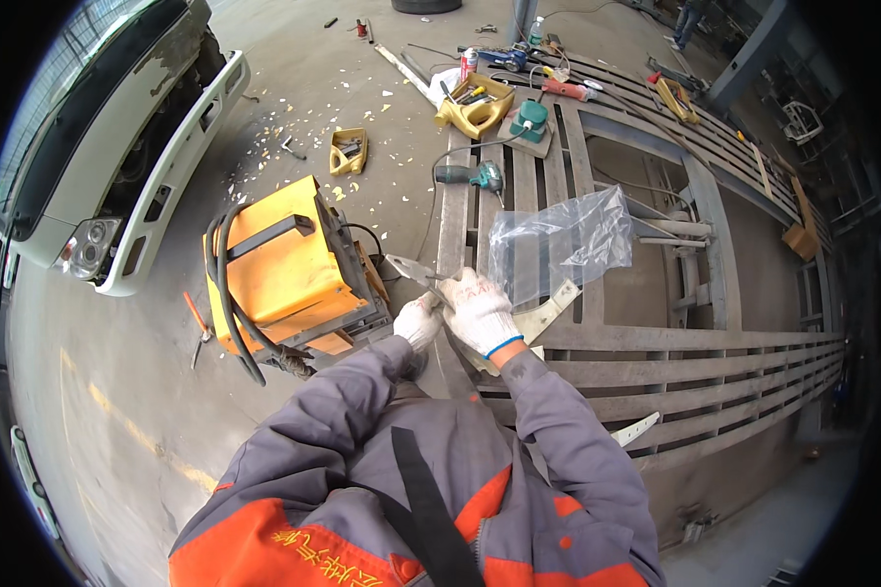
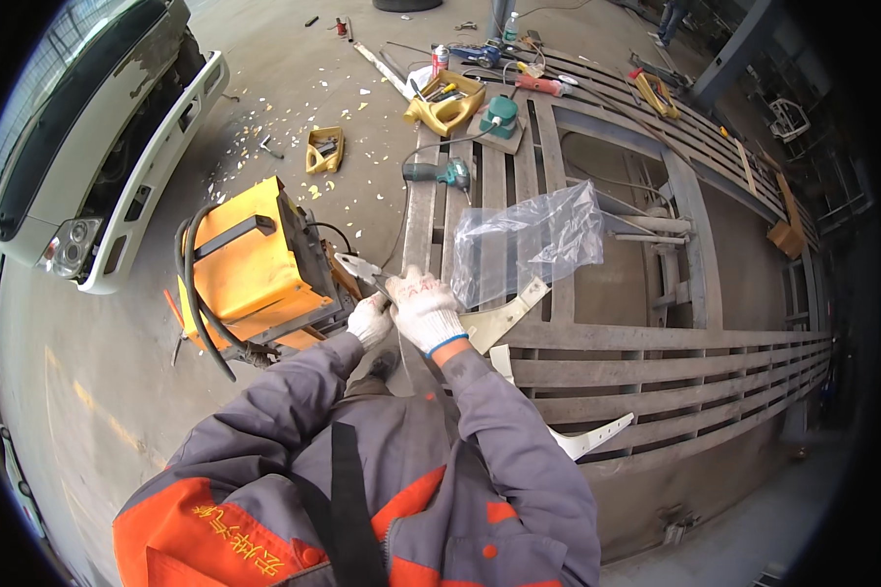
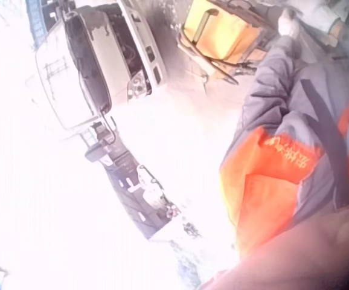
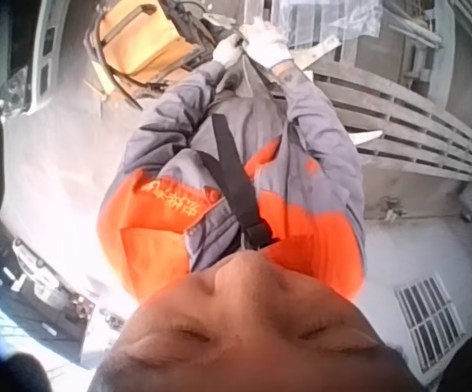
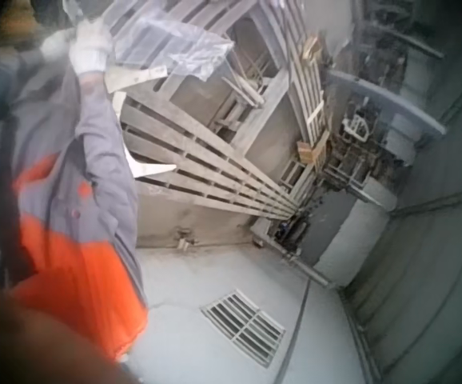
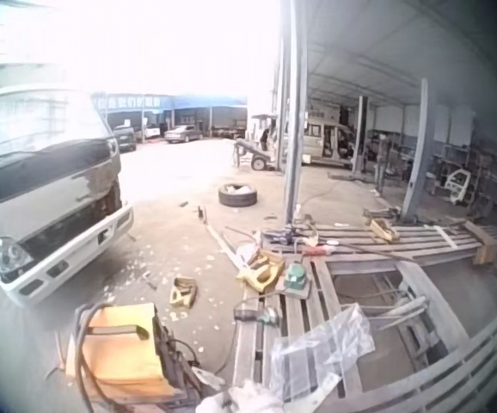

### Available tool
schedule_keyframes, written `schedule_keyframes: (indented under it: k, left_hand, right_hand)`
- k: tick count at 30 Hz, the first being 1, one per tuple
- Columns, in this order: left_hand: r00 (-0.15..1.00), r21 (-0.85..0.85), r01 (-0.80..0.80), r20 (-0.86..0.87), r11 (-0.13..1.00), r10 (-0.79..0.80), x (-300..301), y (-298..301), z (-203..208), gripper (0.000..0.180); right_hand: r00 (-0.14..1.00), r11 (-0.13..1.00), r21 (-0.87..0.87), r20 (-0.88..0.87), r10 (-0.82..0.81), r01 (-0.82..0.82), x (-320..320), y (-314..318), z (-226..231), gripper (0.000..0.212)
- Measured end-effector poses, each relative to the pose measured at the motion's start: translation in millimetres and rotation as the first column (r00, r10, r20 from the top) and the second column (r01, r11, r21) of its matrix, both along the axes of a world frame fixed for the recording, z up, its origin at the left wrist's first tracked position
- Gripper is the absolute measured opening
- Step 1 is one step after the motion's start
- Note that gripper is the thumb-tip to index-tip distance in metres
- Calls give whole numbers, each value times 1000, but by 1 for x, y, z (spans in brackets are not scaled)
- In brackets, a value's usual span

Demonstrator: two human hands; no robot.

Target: The person installs a white plastic bumper onto the front of a white truck, aligning it with the headlight and body panels. They then remove the bumper and use pliers to strip a rubber seal from a metal bracket on a wooden pallet.

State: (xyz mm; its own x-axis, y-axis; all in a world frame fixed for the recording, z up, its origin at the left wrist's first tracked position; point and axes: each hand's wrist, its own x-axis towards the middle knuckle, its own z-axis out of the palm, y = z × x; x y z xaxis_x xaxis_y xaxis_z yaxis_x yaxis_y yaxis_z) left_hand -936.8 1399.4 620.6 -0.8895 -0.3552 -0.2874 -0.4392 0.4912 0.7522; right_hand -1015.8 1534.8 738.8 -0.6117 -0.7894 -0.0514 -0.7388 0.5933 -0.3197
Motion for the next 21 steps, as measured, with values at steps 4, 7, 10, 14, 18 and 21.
schedule_keyframes:
  k: [4, 7, 10, 14, 18, 21]
  left_hand:
    - [998, -104, 49, 50, 993, -44, -2, 3, 2, 39]
    - [999, -142, 43, 38, 989, -38, -3, 8, 9, 40]
    - [998, -41, -8, -55, 999, 6, -4, 5, 4, 36]
    - [989, 55, 143, 26, 988, -145, -8, 3, 41, 41]
    - [939, -43, 345, 9, 938, -345, -14, -9, 19, 45]
    - [960, -112, 266, 125, 958, -252, -10, -6, 28, 46]
  right_hand:
    - [1000, 1000, -13, -16, -11, 11, 4, 2, 3, 29]
    - [999, 999, 22, -10, -48, 49, 5, 5, 16, 30]
    - [997, 997, -4, -29, -74, 74, 0, 4, 22, 32]
    - [996, 992, -85, -15, -94, 92, -6, 9, 33, 34]
    - [980, 981, -36, 64, -188, 190, -7, -3, 47, 34]
    - [954, 954, -159, 206, -219, 254, -15, 0, 48, 37]
